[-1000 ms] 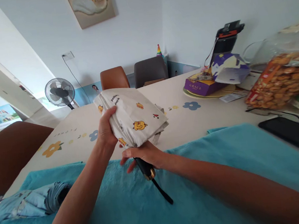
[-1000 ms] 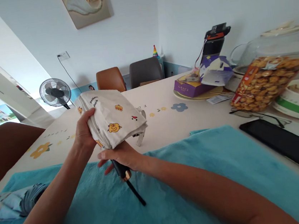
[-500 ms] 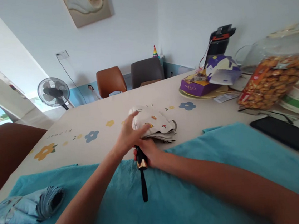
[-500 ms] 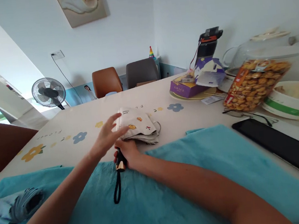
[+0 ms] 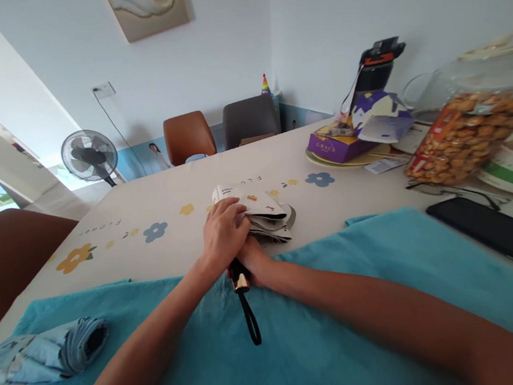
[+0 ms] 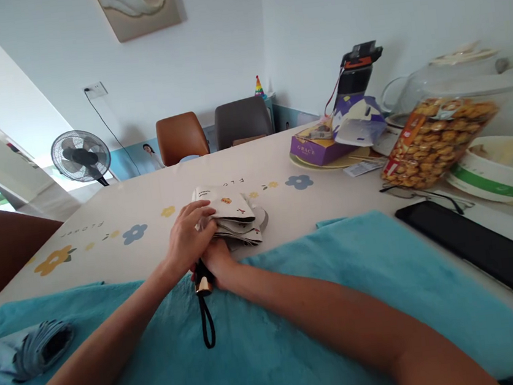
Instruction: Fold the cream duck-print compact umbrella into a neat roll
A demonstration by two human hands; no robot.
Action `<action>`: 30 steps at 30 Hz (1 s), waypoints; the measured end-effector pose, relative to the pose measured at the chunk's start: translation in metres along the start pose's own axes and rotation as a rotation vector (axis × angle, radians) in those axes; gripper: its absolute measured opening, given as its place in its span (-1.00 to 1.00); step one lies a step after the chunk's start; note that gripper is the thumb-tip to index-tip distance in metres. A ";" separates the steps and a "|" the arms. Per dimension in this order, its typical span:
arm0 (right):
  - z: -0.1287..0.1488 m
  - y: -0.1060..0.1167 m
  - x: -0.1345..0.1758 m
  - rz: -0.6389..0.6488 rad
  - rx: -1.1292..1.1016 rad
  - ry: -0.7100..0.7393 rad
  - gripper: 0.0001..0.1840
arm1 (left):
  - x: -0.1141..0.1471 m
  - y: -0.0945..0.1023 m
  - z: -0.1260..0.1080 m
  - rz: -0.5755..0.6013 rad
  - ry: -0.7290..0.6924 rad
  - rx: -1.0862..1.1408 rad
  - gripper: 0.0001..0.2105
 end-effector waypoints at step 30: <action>0.004 0.001 0.007 -0.012 0.028 -0.186 -0.82 | -0.034 0.101 0.050 -0.249 0.084 -0.451 -0.71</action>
Point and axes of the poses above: each hand's wrist, its own x-axis away from the middle knuckle, its own y-axis out of the back of the hand, z = x × y, the point moved 2 cm from there along -x, towards the middle knuckle, and after that the axes turned 8 degrees about -x, right-handed, at the moved point
